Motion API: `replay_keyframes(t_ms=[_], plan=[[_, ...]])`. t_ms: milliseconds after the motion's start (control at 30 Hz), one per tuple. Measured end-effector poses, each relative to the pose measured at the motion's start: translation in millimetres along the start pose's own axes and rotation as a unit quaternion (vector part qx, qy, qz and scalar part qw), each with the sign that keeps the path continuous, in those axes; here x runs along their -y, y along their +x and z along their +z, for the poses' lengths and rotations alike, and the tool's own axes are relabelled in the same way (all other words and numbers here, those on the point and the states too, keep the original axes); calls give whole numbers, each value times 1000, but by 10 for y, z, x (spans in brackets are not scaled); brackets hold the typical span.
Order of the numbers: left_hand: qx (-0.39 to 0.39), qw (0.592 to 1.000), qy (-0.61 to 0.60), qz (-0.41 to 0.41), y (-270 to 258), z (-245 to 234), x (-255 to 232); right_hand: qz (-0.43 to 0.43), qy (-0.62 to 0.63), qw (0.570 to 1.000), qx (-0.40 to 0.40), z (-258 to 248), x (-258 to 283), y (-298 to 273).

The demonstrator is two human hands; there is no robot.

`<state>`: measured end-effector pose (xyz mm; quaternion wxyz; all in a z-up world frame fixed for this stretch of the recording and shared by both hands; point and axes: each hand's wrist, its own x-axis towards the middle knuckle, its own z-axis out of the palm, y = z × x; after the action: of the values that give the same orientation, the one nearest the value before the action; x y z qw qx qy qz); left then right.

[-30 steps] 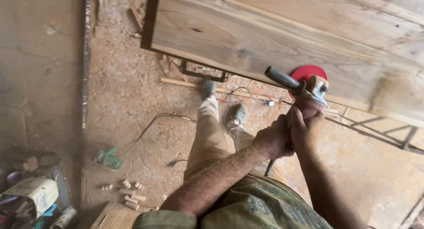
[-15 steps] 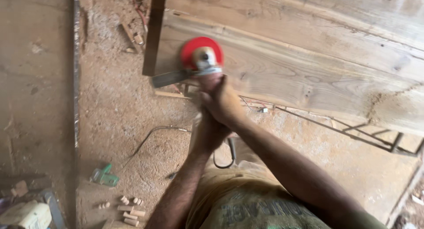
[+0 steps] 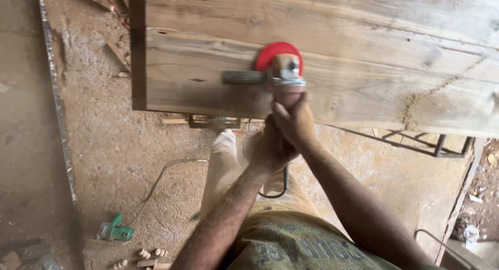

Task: The person uses an angle grinder with a sanding disc to smooth the surface of a large wooden plank. They change the sanding disc midway through the process and continue sanding the plank.

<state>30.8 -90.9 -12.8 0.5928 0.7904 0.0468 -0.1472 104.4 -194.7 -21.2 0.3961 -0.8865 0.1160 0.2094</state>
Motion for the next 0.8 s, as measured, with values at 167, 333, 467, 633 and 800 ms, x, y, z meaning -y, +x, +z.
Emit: replay_keyframes(t_ms=[167, 333, 467, 633, 800], plan=[[139, 989, 7, -58, 158, 459, -166, 27, 62, 993, -91, -434, -576, -7], [151, 981, 114, 44, 236, 674, -218, 67, 192, 972, -116, -578, -835, -96], [149, 984, 62, -74, 158, 448, -181, 5, 77, 990, -117, -410, -625, -99], [75, 989, 131, 7, 97, -123, 16, -22, -13, 999, -26, 99, -65, 72], [-25, 999, -11, -21, -17, -743, 211, -62, -69, 994, 55, 751, 576, 127]])
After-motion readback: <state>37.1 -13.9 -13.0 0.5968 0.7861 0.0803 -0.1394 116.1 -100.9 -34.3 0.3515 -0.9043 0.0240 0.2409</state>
